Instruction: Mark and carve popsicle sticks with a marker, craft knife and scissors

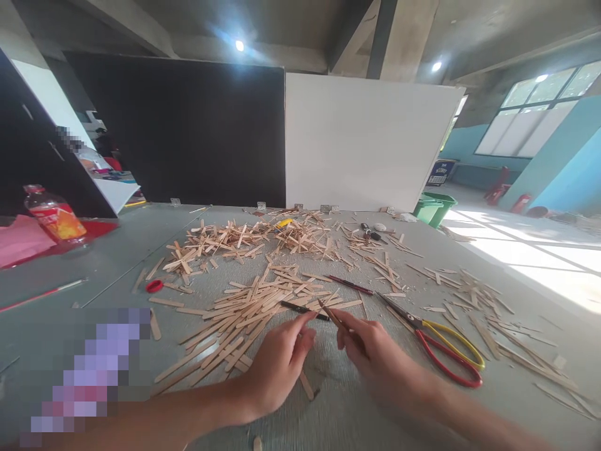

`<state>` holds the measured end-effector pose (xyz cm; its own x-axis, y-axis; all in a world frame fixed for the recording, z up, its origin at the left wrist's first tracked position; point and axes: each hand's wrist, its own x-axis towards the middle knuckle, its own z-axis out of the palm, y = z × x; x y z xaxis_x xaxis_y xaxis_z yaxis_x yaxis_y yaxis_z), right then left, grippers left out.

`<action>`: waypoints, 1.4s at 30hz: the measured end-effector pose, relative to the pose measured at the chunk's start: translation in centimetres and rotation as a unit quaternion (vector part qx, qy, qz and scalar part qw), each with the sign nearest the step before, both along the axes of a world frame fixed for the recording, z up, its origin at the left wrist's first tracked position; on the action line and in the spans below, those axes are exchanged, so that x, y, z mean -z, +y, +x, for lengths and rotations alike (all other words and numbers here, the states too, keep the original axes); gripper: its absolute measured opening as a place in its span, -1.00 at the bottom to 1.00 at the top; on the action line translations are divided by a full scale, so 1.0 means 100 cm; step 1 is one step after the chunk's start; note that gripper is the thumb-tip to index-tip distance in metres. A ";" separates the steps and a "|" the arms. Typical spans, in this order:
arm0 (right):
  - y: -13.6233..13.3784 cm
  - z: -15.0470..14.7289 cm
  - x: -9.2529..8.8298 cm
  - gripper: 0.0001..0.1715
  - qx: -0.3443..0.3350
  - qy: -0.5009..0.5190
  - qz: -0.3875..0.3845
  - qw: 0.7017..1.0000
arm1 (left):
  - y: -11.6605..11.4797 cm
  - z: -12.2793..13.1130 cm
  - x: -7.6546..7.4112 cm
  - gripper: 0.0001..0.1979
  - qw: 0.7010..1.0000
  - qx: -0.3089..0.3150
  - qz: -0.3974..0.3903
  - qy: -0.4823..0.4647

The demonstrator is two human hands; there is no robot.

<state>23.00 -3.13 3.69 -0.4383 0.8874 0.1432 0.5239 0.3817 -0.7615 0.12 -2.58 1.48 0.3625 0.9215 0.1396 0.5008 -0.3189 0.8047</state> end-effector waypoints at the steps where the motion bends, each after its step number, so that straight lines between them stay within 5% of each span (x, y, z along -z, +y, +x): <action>1: -0.004 -0.003 -0.008 -0.72 -0.007 0.044 -0.088 0.995 | 0.000 0.001 -0.002 -0.54 1.000 0.002 0.003 -0.003; 4: -0.013 -0.010 -0.027 -0.71 -0.033 0.165 -0.242 0.956 | -0.001 0.002 -0.004 -0.55 1.000 0.008 0.011 0.000; 10: -0.018 -0.011 -0.045 -0.69 -0.008 0.150 -0.317 0.936 | -0.001 0.001 -0.002 -0.53 0.999 0.034 0.018 0.010; 18: -0.026 -0.011 -0.037 -0.65 0.012 0.229 -0.404 0.886 | -0.003 0.002 -0.003 -0.54 0.999 0.039 0.026 0.018; 23: -0.024 -0.006 -0.041 -0.57 -0.002 0.264 -0.519 0.813 | -0.007 0.001 -0.004 -0.59 0.996 0.080 0.018 0.027; 27: -0.029 -0.014 -0.025 -0.57 0.002 0.272 -0.572 0.774 | -0.007 0.001 0.003 -0.61 0.995 0.077 0.035 0.062; 33: -0.049 -0.046 0.003 -0.51 0.078 0.308 -0.516 0.795 | -0.006 0.003 0.006 -0.62 0.993 0.092 0.035 0.065; 36: -0.036 -0.032 -0.009 -0.53 0.019 0.271 -0.516 0.813 | -0.005 0.001 0.008 -0.62 0.992 0.099 0.050 0.062; 39: -0.021 -0.014 -0.021 -0.58 -0.065 0.214 -0.589 0.777 | -0.003 0.000 0.013 -0.63 0.990 0.110 0.068 0.063; 42: -0.028 -0.022 -0.015 -0.51 -0.046 0.243 -0.550 0.798 | -0.003 0.001 0.013 -0.61 0.990 0.113 0.054 0.066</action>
<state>20.84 -5.88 5.18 -0.6386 0.5611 -0.5266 0.0723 -0.6376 -0.7670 0.23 -2.88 0.19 0.5797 0.7967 0.1710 0.5054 -0.5161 0.6915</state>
